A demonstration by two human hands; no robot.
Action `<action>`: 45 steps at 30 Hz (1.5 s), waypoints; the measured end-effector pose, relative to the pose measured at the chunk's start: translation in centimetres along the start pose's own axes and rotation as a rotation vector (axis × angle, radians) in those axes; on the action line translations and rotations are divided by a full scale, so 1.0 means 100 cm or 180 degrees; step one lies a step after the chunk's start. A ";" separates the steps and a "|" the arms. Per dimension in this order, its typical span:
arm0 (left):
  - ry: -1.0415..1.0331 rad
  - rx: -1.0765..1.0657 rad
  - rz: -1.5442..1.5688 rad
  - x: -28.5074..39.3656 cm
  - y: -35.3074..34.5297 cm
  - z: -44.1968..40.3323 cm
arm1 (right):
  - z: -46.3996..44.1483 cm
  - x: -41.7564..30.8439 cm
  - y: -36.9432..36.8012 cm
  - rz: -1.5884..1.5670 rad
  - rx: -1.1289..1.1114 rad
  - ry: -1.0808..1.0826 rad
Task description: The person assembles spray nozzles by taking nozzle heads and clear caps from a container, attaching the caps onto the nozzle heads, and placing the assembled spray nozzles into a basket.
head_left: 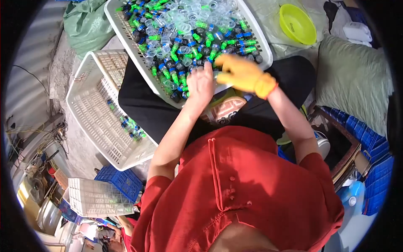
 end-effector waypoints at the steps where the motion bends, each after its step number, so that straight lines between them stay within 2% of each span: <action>1: 0.0238 -0.0360 -0.0238 -0.006 -0.023 -0.006 | -0.016 0.025 0.013 0.0324 0.0553 0.0054; 3: 0.0759 -0.1221 -0.0317 -0.019 -0.054 -0.018 | -0.053 0.064 0.035 0.0852 0.1428 0.0225; 4: 0.0768 -0.1228 -0.0303 -0.021 -0.053 -0.025 | -0.067 0.075 0.043 0.1052 0.1758 0.0322; 7: 0.0930 -0.1965 -0.0086 -0.027 -0.054 -0.032 | -0.110 0.092 0.031 0.1553 0.1771 0.0662; 8: 0.0945 -0.1974 -0.0084 -0.027 -0.053 -0.032 | -0.113 0.095 0.028 0.1545 0.1756 0.0664; 10: 0.0853 -0.1911 0.0010 -0.026 -0.052 -0.029 | -0.117 0.101 0.023 0.1790 0.1313 0.0150; 12: 0.0832 -0.1979 0.0167 -0.043 -0.058 -0.023 | -0.101 0.089 0.034 0.1560 0.1500 0.0147; 14: 0.0771 -0.1254 0.1506 -0.055 -0.037 -0.018 | -0.071 0.069 0.052 0.0663 0.1758 0.0020; 15: 0.1545 -0.1324 0.2863 -0.062 -0.026 -0.012 | -0.057 0.061 0.053 0.0682 0.1749 0.0019; 16: 0.2212 -0.1427 0.4187 -0.064 -0.012 -0.003 | -0.045 0.061 0.049 -0.0492 0.1523 -0.0234; 17: 0.2522 -0.1242 0.4843 -0.069 -0.007 -0.001 | -0.035 0.057 0.041 -0.1660 0.1258 -0.0472; 18: 0.2830 -0.1034 0.5489 -0.072 0.000 0.004 | -0.021 0.039 0.037 -0.1662 0.1240 -0.0460; 20: 0.2869 -0.0780 0.6094 -0.071 0.016 0.008 | -0.001 0.006 0.029 -0.2482 0.1260 -0.0479; 22: 0.3020 -0.0623 0.6385 -0.062 0.023 0.015 | 0.007 -0.009 0.014 -0.1785 0.1171 -0.0037; 24: 0.3006 -0.0454 0.6415 -0.052 0.031 0.019 | 0.017 -0.032 0.009 -0.1131 0.1196 0.0216; 25: 0.3036 -0.0408 0.6174 -0.049 0.033 0.022 | 0.021 -0.047 0.005 -0.0804 0.1332 0.0691; 26: 0.3070 -0.0366 0.5932 -0.044 0.035 0.026 | 0.023 -0.050 -0.005 -0.0456 0.1281 0.0842; 28: 0.3130 -0.0230 0.5837 -0.037 0.047 0.031 | 0.029 -0.055 -0.011 0.0193 0.1264 0.0957; 31: 0.3033 -0.0565 0.5285 -0.027 0.060 0.037 | 0.034 -0.060 -0.014 0.0538 0.1176 0.0895; 34: 0.2551 -0.0349 0.4907 -0.018 0.071 0.035 | 0.039 -0.067 -0.014 0.0398 0.1144 0.0970; 35: 0.2108 -0.0225 0.4529 -0.013 0.080 0.033 | 0.041 -0.067 -0.014 0.0404 0.1137 0.0972; 37: 0.1477 0.0151 0.3984 -0.011 0.091 0.032 | 0.038 -0.050 -0.021 -0.1253 0.0700 0.0212; 38: 0.1095 0.0422 0.3857 -0.009 0.093 0.034 | 0.040 -0.048 -0.021 -0.1255 0.0709 0.0192; 40: 0.1332 0.0275 0.3872 -0.006 0.096 0.033 | 0.045 -0.029 -0.039 -0.2872 -0.0105 -0.1025; 42: 0.1590 0.0156 0.3861 -0.011 0.094 0.033 | 0.045 -0.033 -0.052 -0.3654 -0.0573 -0.1639; 43: 0.2137 0.0046 0.4273 -0.019 0.084 0.035 | 0.033 -0.046 -0.033 -0.2215 0.0327 -0.0578; 44: 0.2686 -0.0076 0.4675 -0.025 0.074 0.038 | 0.030 -0.062 -0.019 -0.0963 0.0561 0.0324; 45: 0.2817 -0.0185 0.4772 -0.027 0.071 0.038 | 0.031 -0.077 -0.007 0.0347 0.1110 0.1072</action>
Point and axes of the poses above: each hand's wrist, its own z-axis away from the middle knuckle, its own y-axis out of the back of the hand, x = y × z, the point moved 6 cm from there along -z, towards the middle knuckle, and after that the axes turned 6 degrees about x, right-handed, at the moved point
